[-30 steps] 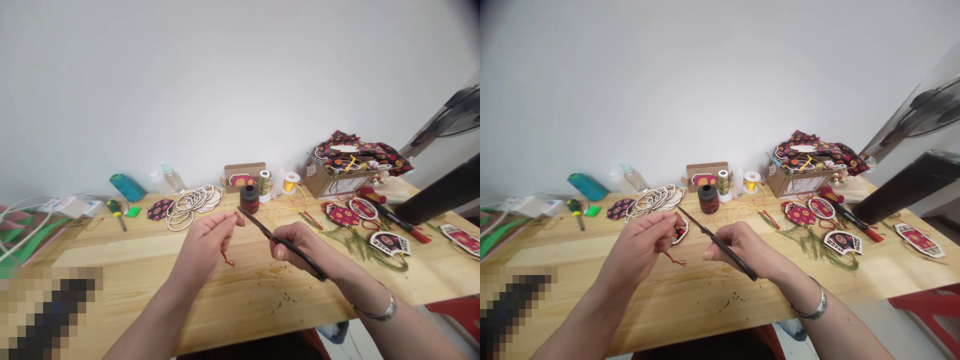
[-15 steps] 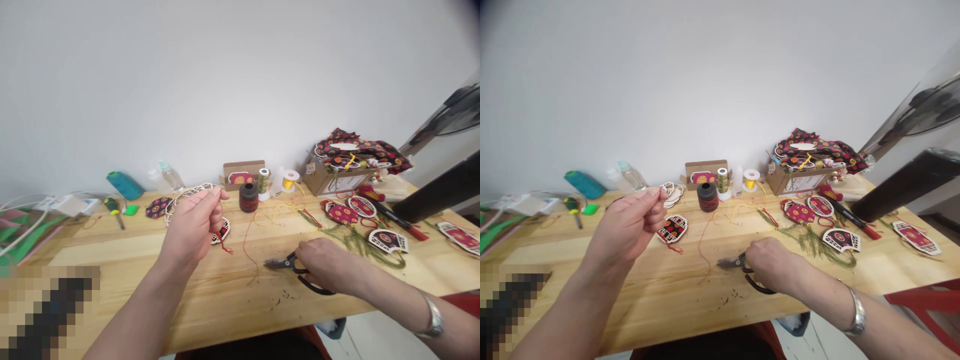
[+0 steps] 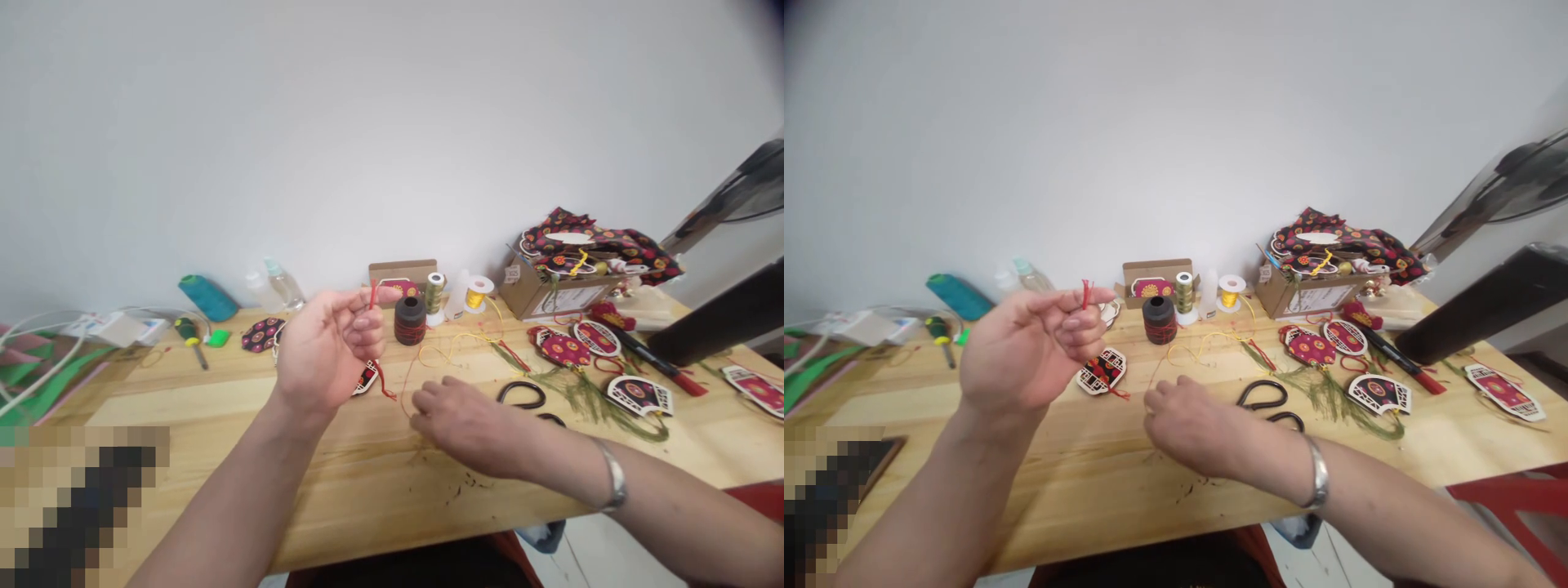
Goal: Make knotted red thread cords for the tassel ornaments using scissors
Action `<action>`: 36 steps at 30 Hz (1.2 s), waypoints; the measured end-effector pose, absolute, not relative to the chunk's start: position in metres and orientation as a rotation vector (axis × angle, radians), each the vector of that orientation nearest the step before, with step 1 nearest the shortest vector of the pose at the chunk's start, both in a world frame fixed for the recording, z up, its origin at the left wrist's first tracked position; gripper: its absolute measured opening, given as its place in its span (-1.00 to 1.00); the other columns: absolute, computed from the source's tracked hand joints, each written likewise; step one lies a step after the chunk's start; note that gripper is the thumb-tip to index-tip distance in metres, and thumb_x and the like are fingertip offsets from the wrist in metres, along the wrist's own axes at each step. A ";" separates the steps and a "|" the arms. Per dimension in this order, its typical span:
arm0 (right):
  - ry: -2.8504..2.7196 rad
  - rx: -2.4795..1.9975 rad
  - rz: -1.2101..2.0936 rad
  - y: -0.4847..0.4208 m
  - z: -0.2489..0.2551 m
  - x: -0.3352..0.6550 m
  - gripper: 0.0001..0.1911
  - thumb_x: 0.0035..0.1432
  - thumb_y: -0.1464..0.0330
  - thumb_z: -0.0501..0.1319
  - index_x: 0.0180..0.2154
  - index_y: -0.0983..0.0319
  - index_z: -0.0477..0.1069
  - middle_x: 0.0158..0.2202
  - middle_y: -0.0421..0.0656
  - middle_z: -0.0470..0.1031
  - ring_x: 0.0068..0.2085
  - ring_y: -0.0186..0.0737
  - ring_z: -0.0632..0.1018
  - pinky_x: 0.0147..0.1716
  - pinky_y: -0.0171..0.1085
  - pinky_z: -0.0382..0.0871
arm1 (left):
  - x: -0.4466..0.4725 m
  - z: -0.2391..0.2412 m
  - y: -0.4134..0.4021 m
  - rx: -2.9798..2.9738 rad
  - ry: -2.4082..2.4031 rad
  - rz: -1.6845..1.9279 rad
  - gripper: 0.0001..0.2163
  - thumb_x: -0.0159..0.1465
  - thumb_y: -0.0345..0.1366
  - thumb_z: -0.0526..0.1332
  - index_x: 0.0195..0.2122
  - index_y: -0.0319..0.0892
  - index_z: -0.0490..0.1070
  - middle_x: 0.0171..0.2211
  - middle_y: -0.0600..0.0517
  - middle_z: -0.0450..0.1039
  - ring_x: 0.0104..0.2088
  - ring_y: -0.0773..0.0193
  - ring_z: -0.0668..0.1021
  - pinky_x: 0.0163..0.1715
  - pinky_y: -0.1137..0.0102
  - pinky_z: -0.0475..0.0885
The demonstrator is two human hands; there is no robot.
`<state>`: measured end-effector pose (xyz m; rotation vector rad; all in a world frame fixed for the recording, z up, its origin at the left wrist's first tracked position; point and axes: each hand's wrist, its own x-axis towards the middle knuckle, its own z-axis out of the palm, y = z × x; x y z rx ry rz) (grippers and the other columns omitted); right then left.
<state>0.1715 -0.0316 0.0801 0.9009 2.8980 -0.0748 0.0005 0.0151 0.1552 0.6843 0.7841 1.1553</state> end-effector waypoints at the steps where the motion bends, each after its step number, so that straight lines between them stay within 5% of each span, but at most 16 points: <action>1: 2.953 0.834 -0.048 -0.032 0.074 0.164 -0.89 0.16 0.55 0.19 -0.30 0.30 0.48 -0.26 -0.03 0.50 -0.25 -0.10 0.48 -0.41 -0.20 0.28 | 0.000 0.154 0.016 0.672 0.774 1.160 -0.74 0.17 -0.39 0.08 -0.42 -0.41 0.54 -0.66 0.14 0.01 -0.66 0.47 0.06 -0.73 0.57 0.04; 9: 2.915 0.730 -0.107 -0.027 0.038 0.143 -0.88 0.10 0.60 0.21 -0.40 0.33 0.49 -0.38 -0.06 0.50 -0.29 -0.13 0.44 -0.37 -0.20 0.28 | -0.004 0.148 0.018 0.683 0.750 1.200 -0.76 0.18 -0.42 0.11 -0.36 -0.43 0.56 -0.62 0.13 0.05 -0.63 0.48 0.09 -0.69 0.58 0.09; 15: 3.146 1.229 -1.357 -0.006 0.101 0.153 -0.83 0.17 0.54 0.17 -0.41 0.26 0.49 -0.39 -0.20 0.51 -0.35 -0.37 0.46 -0.33 -0.38 0.33 | -0.003 0.145 0.019 0.676 0.744 1.194 -0.77 0.18 -0.41 0.12 -0.36 -0.42 0.56 -0.61 0.13 0.08 -0.61 0.47 0.11 -0.66 0.57 0.10; 23: 2.995 1.754 -2.663 0.018 0.135 0.142 -0.85 0.06 0.31 0.30 -0.49 0.23 0.44 -0.54 -0.26 0.43 -0.48 -0.36 0.41 -0.39 -0.30 0.35 | 0.003 0.136 0.023 0.778 0.657 1.187 -0.86 0.19 -0.39 0.20 -0.39 -0.36 0.51 -0.58 0.14 0.08 -0.59 0.48 0.11 -0.63 0.57 0.08; 36: 2.803 1.871 -2.810 0.025 0.125 0.137 -0.80 0.02 0.28 0.33 -0.49 0.28 0.45 -0.58 -0.28 0.38 -0.53 -0.43 0.34 -0.47 -0.34 0.28 | 0.010 0.126 0.027 0.919 0.796 1.312 -0.83 0.13 -0.30 0.36 -0.50 -0.27 0.43 -0.57 0.16 0.10 -0.57 0.48 0.11 -0.61 0.57 0.06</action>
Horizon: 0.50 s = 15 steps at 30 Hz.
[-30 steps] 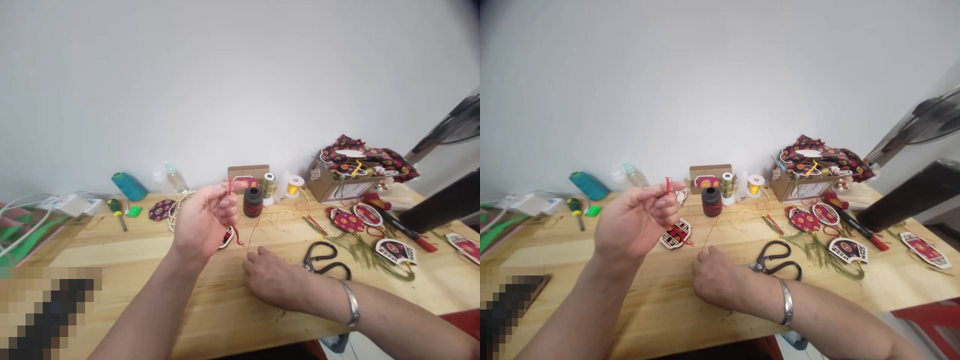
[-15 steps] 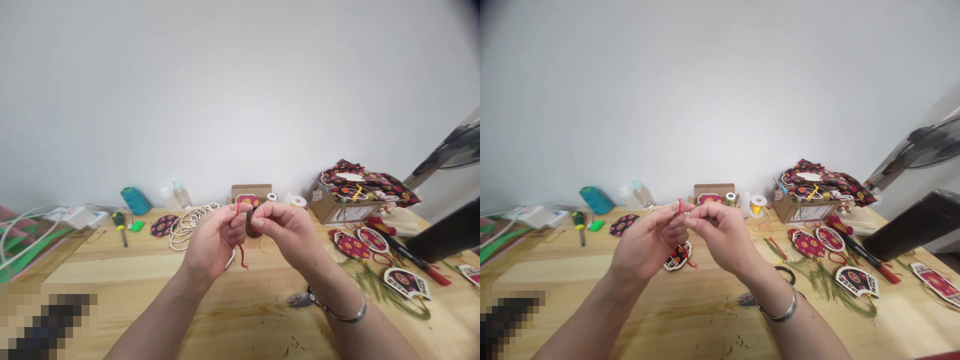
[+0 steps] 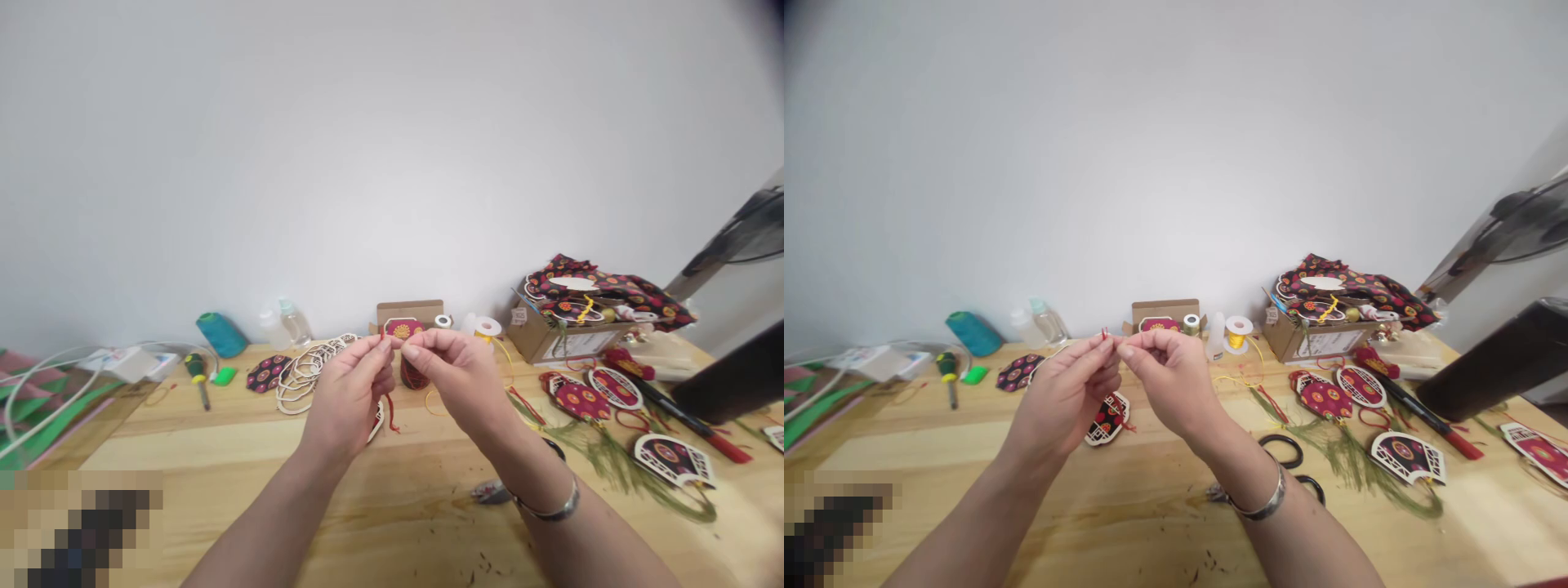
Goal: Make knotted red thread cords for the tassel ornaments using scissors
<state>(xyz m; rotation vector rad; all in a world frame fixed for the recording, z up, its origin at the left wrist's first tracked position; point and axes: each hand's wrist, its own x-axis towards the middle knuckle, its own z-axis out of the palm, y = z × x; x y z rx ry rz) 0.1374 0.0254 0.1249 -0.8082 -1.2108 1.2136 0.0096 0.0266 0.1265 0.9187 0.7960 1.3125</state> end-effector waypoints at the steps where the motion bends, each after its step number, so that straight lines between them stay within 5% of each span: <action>1: -1.219 -0.807 1.203 0.025 0.125 0.137 -0.80 0.03 0.28 0.32 -0.49 0.28 0.45 -0.59 -0.28 0.37 -0.54 -0.42 0.34 -0.48 -0.34 0.29 | 0.010 0.126 0.027 0.939 0.796 1.319 -0.82 0.14 -0.29 0.36 -0.49 -0.27 0.44 -0.57 0.15 0.11 -0.56 0.48 0.12 -0.60 0.57 0.06; 15: -1.523 -1.121 0.672 0.021 0.120 0.140 -0.84 0.15 0.35 0.21 -0.42 0.24 0.51 -0.52 -0.18 0.46 -0.44 -0.30 0.41 -0.43 -0.30 0.29 | 0.008 0.122 0.021 1.066 0.808 1.221 -0.78 0.18 -0.25 0.32 -0.53 -0.25 0.44 -0.58 0.13 0.15 -0.55 0.44 0.15 -0.58 0.50 0.08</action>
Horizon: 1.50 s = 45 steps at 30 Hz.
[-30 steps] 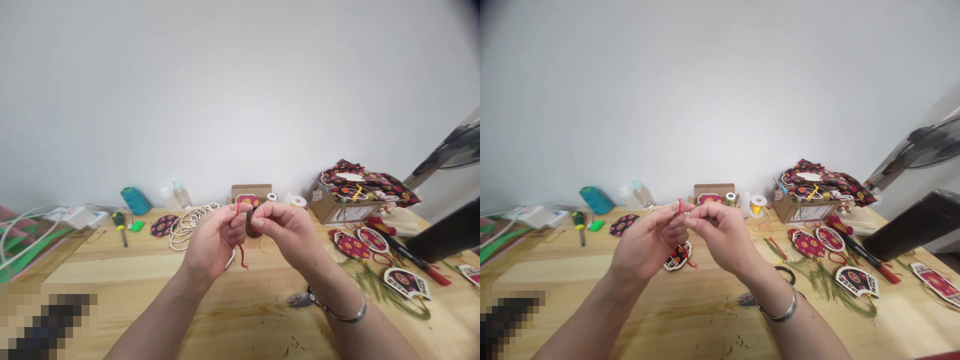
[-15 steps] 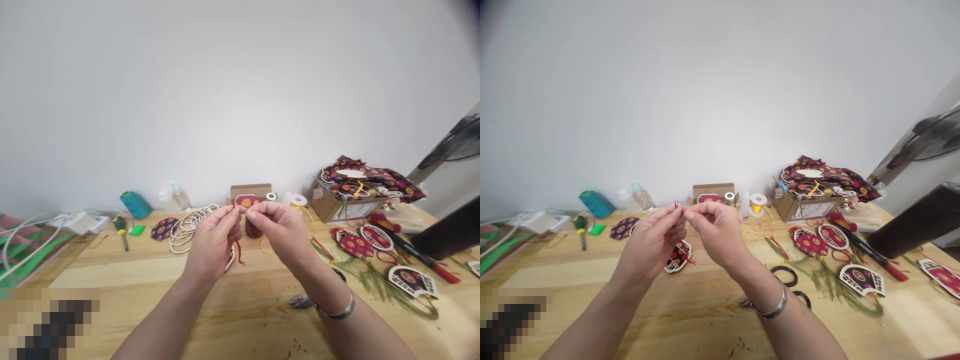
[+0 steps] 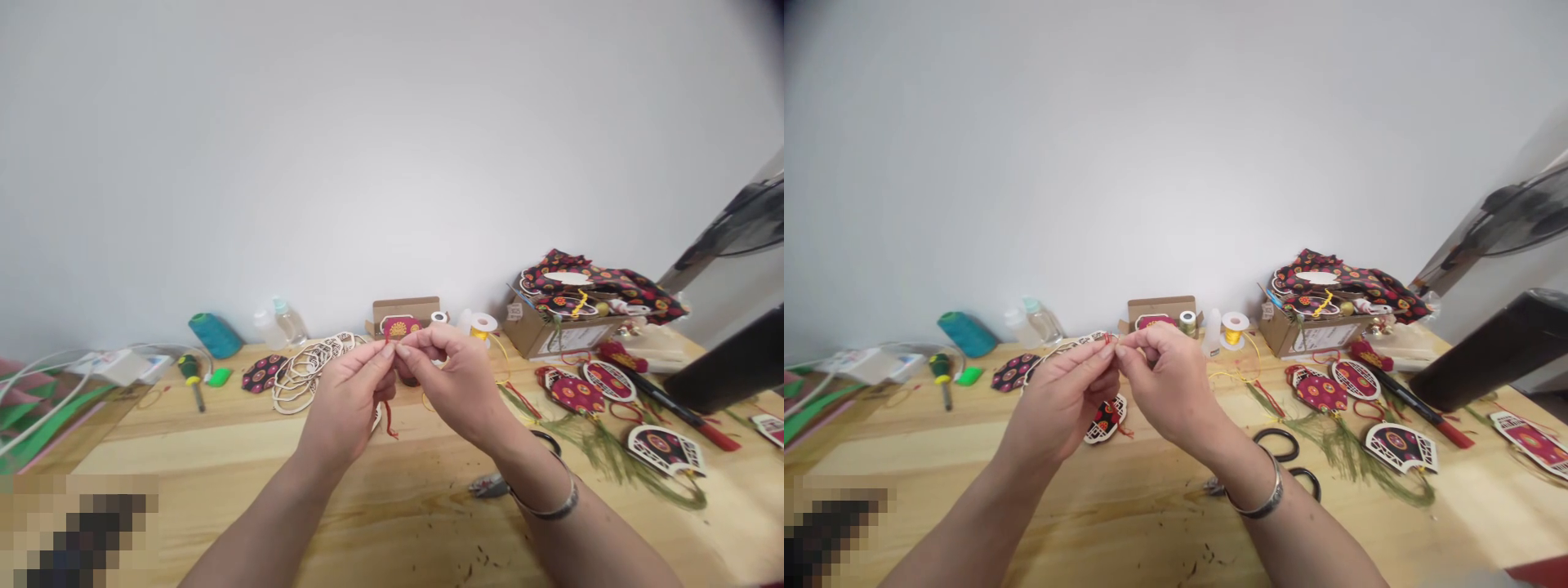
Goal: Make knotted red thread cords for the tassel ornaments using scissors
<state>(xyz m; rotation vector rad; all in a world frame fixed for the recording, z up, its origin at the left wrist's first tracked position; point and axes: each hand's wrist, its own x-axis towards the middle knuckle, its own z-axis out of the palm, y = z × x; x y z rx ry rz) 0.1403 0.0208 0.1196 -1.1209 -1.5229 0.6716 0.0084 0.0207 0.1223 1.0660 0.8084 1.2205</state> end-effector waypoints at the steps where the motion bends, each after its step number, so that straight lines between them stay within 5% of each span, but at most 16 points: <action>1: -1.544 -1.134 0.643 0.020 0.120 0.141 -0.85 0.15 0.36 0.21 -0.42 0.24 0.51 -0.52 -0.18 0.46 -0.44 -0.30 0.41 -0.42 -0.30 0.29 | 0.008 0.121 0.021 1.090 0.821 1.219 -0.77 0.20 -0.25 0.30 -0.54 -0.25 0.43 -0.57 0.11 0.19 -0.54 0.43 0.18 -0.56 0.50 0.10; 5: -1.560 -1.138 0.597 0.021 0.122 0.143 -0.89 0.12 0.39 0.22 -0.42 0.24 0.52 -0.50 -0.19 0.47 -0.44 -0.31 0.43 -0.42 -0.29 0.30 | 0.004 0.116 0.020 1.172 0.899 1.216 -0.76 0.24 -0.22 0.27 -0.52 -0.21 0.42 -0.56 0.11 0.21 -0.51 0.39 0.23 -0.53 0.47 0.14; 15: -1.328 -0.901 1.200 0.037 0.124 0.154 -0.82 -0.02 0.29 0.36 -0.37 0.28 0.59 -0.46 -0.17 0.59 -0.40 -0.30 0.53 -0.33 -0.25 0.44 | 0.005 0.119 0.019 1.201 0.896 1.224 -0.77 0.24 -0.21 0.27 -0.51 -0.20 0.42 -0.54 0.09 0.24 -0.51 0.38 0.23 -0.52 0.45 0.15; 32: -1.326 -0.733 1.199 0.034 0.127 0.153 -0.74 -0.03 0.21 0.42 -0.54 0.27 0.52 -0.64 -0.27 0.41 -0.56 -0.40 0.42 -0.51 -0.32 0.35 | 0.003 0.119 0.018 1.335 0.902 1.113 -0.74 0.28 -0.16 0.22 -0.44 -0.23 0.52 -0.54 0.07 0.27 -0.54 0.39 0.18 -0.55 0.42 0.06; 45: -1.283 -0.729 1.593 0.046 0.118 0.168 -0.75 -0.10 0.28 0.46 -0.32 0.22 0.63 -0.54 -0.24 0.50 -0.52 -0.43 0.39 -0.50 -0.34 0.28 | 0.001 0.114 0.017 1.325 0.887 1.075 -0.77 0.28 -0.14 0.24 -0.38 -0.19 0.54 -0.58 0.13 0.22 -0.53 0.42 0.25 -0.55 0.47 0.13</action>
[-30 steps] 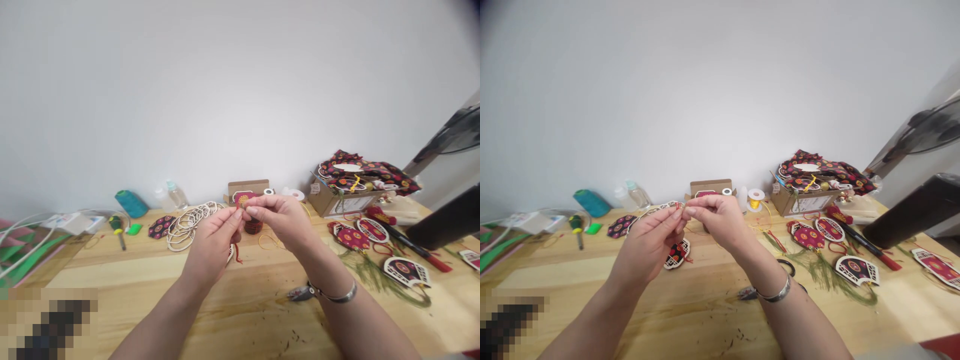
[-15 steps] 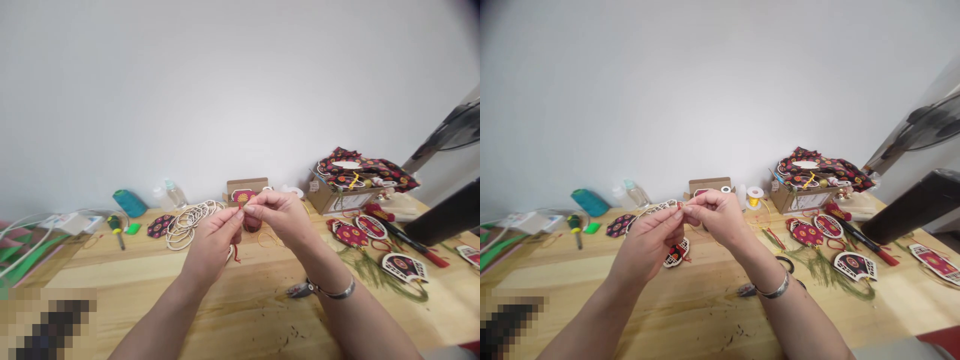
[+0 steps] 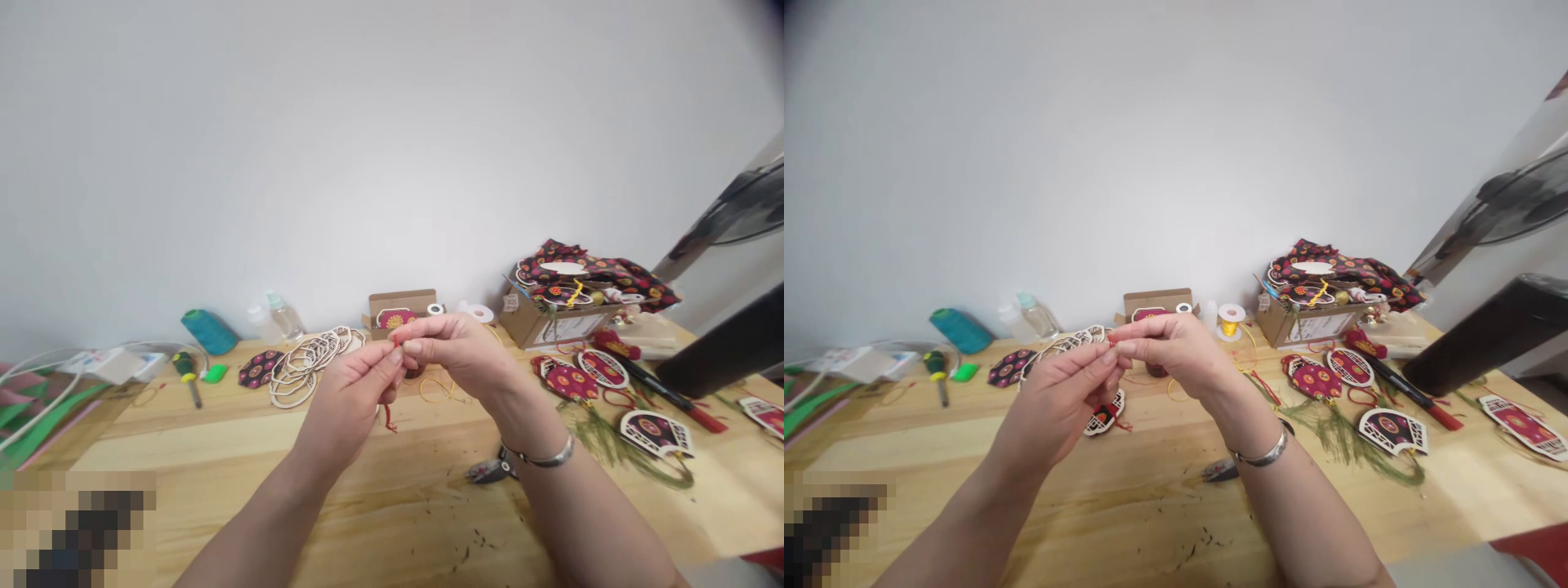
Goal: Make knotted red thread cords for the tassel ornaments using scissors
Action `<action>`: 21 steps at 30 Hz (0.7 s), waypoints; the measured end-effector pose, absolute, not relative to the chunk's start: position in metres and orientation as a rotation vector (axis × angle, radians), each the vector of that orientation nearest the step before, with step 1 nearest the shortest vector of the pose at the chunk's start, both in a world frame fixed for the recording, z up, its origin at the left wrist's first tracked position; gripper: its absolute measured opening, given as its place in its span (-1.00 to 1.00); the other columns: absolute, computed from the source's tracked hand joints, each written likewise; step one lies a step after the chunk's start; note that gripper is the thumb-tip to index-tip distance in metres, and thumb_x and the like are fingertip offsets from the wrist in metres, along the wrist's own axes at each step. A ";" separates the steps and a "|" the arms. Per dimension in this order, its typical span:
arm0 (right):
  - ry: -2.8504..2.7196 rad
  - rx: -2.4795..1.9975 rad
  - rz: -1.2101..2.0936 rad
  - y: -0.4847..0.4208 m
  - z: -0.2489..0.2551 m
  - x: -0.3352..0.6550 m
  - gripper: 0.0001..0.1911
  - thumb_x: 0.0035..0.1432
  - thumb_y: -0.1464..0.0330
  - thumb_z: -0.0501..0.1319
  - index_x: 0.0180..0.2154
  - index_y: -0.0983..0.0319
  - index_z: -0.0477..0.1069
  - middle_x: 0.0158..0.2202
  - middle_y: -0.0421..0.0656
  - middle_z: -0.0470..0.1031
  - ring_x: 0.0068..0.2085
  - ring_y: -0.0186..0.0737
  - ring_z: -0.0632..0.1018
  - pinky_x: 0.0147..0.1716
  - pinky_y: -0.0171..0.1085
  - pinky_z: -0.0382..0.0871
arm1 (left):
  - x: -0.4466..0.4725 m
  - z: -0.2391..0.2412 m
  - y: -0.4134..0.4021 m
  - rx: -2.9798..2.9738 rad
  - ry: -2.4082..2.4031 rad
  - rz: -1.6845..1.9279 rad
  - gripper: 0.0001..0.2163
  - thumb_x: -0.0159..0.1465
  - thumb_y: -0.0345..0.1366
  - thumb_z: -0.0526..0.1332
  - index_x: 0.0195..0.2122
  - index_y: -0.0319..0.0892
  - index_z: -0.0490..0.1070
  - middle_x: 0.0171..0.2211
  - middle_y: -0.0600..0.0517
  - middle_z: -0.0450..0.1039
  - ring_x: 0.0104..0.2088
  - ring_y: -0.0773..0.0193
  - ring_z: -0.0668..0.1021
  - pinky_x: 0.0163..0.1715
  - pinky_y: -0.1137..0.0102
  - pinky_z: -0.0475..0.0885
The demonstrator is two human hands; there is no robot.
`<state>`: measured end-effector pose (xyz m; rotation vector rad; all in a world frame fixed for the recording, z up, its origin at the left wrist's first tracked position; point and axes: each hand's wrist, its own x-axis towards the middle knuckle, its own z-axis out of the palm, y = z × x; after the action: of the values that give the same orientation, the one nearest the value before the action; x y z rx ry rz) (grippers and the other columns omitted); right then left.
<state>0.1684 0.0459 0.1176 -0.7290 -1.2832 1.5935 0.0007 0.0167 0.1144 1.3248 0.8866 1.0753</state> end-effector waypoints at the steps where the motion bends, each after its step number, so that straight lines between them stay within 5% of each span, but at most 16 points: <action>1: -1.275 -0.707 1.634 0.047 0.117 0.169 -0.76 -0.12 0.29 0.47 -0.33 0.21 0.63 -0.55 -0.24 0.50 -0.51 -0.42 0.40 -0.48 -0.34 0.28 | 0.001 0.114 0.016 1.336 0.884 1.065 -0.77 0.28 -0.14 0.23 -0.38 -0.19 0.54 -0.59 0.13 0.23 -0.53 0.41 0.26 -0.54 0.47 0.15; 9: -1.358 -0.436 1.829 0.055 0.111 0.175 -0.80 -0.16 0.31 0.50 -0.39 0.19 0.62 -0.51 -0.25 0.55 -0.51 -0.41 0.47 -0.46 -0.34 0.35 | 0.001 0.120 0.011 1.278 0.782 0.917 -0.76 0.26 -0.17 0.27 -0.44 -0.21 0.54 -0.62 0.13 0.23 -0.59 0.46 0.23 -0.58 0.46 0.07; 21: -1.338 -0.592 1.675 0.048 0.117 0.170 -0.70 -0.07 0.20 0.44 -0.49 0.27 0.45 -0.63 -0.31 0.41 -0.61 -0.44 0.39 -0.58 -0.39 0.25 | 0.004 0.130 0.011 1.065 0.640 0.949 -0.82 0.23 -0.28 0.27 -0.37 -0.30 0.60 -0.54 0.04 0.37 -0.58 0.49 0.22 -0.59 0.53 0.13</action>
<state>0.1703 0.0481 0.1171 -0.5915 -1.3383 1.6745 0.0039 0.0106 0.1296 1.0648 0.6400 0.9492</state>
